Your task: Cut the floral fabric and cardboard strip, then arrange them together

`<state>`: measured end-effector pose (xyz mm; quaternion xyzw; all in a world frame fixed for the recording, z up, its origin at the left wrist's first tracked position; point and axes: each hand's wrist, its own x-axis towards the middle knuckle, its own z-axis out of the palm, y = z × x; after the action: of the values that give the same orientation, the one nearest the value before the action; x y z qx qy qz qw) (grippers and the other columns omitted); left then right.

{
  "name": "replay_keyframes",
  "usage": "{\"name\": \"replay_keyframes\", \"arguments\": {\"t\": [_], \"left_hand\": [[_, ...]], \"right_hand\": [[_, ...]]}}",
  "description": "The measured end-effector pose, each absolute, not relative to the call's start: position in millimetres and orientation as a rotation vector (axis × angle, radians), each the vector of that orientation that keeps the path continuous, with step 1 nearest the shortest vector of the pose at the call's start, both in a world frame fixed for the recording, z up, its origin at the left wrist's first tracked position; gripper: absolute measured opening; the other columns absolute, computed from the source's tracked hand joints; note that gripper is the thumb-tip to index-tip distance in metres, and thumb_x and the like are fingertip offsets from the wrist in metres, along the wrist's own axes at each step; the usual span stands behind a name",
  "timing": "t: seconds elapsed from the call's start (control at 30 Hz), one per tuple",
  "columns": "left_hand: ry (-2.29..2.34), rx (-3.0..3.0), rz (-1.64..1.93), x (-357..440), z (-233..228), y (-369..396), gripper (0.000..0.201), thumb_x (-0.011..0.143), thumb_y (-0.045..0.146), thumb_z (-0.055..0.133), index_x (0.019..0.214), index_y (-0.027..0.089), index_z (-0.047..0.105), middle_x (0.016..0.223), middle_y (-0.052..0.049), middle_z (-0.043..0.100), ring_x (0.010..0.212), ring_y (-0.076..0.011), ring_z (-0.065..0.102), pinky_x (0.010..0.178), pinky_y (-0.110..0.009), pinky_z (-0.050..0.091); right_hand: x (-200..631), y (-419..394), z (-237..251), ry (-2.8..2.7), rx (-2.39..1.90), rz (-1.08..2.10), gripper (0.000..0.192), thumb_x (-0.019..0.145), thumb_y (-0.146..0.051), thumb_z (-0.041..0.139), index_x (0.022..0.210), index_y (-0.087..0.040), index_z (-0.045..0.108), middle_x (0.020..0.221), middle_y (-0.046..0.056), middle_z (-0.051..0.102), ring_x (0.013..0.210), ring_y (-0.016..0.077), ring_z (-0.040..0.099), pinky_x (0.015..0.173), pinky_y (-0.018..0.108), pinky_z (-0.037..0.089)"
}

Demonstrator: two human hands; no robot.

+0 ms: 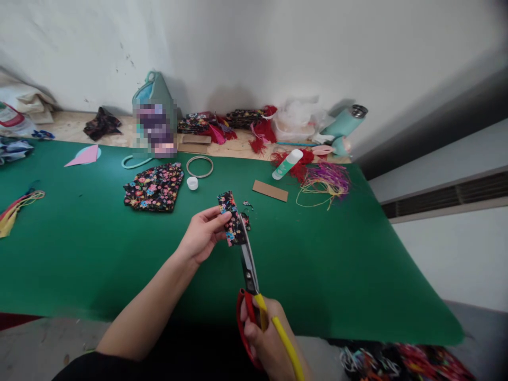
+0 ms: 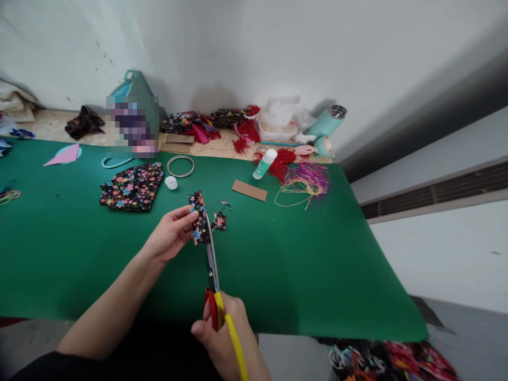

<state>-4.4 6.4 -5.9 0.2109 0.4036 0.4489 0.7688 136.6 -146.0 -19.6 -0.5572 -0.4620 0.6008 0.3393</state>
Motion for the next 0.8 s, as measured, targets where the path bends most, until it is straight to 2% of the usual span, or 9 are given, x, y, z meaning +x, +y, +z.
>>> {"name": "replay_keyframes", "arguments": {"t": [0.2,0.3,0.4,0.5,0.57,0.7,0.8], "left_hand": [[0.882,0.451,0.979,-5,-6,6,0.03,0.056,0.028,0.086,0.069,0.014,0.064,0.065,0.0,0.066,0.056,-0.0113,0.063,0.043,-0.018,0.051],[0.878,0.444,0.981,-5,-6,6,0.029,0.056,0.027,0.086,0.07,0.014,0.064,0.064,0.001,0.065,0.056,-0.0119,0.063,0.042,-0.019,0.051],[0.876,0.434,0.979,-6,-6,7,0.028,0.057,0.027,0.086,0.071,0.014,0.066,0.065,0.0,0.066,0.056,-0.0121,0.064,0.042,-0.019,0.051],[0.872,0.436,0.964,-6,-6,7,0.027,0.057,0.026,0.085,0.073,0.014,0.067,0.069,-0.001,0.068,0.058,-0.0123,0.064,0.043,-0.02,0.052],[0.875,0.433,0.945,-5,-7,6,0.027,0.057,0.026,0.085,0.075,0.013,0.068,0.073,-0.002,0.07,0.058,-0.0118,0.063,0.044,-0.02,0.053],[0.892,0.445,0.928,-3,-9,4,0.028,0.058,0.028,0.085,0.075,0.012,0.069,0.074,-0.004,0.069,0.057,-0.0108,0.061,0.044,-0.021,0.053],[0.918,0.467,0.926,-3,-10,5,0.029,0.057,0.029,0.085,0.075,0.012,0.069,0.07,-0.003,0.067,0.056,-0.0099,0.059,0.045,-0.021,0.053]], "right_hand": [[135,-150,-30,-1.289,-1.647,1.365,0.057,0.073,-0.077,0.053,0.064,-0.02,0.052,0.057,0.0,0.05,0.053,0.0135,0.045,0.049,0.026,0.036],[135,-152,-35,-1.226,-1.552,1.477,0.061,0.064,-0.08,0.059,0.067,-0.02,0.05,0.055,-0.003,0.044,0.049,0.0103,0.038,0.044,0.024,0.031],[139,-152,-32,-1.044,-1.318,1.685,0.073,0.053,-0.087,0.059,0.082,-0.02,0.052,0.062,-0.004,0.043,0.046,0.0076,0.033,0.039,0.022,0.028],[144,-151,-27,-0.925,-1.135,1.859,0.072,0.06,-0.084,0.058,0.094,-0.021,0.053,0.067,-0.003,0.046,0.048,0.008,0.037,0.042,0.022,0.035],[144,-152,-28,-0.881,-1.057,1.923,0.073,0.06,-0.083,0.059,0.096,-0.021,0.053,0.064,-0.004,0.044,0.047,0.0078,0.037,0.043,0.022,0.036],[137,-156,-39,-0.824,-1.075,1.888,0.079,0.058,-0.086,0.057,0.101,-0.02,0.054,0.058,-0.007,0.04,0.042,0.0071,0.033,0.039,0.021,0.033],[131,-157,-39,-0.866,-1.157,1.777,0.071,0.064,-0.081,0.059,0.102,-0.021,0.055,0.064,-0.005,0.042,0.047,0.0081,0.036,0.042,0.022,0.034]]}}
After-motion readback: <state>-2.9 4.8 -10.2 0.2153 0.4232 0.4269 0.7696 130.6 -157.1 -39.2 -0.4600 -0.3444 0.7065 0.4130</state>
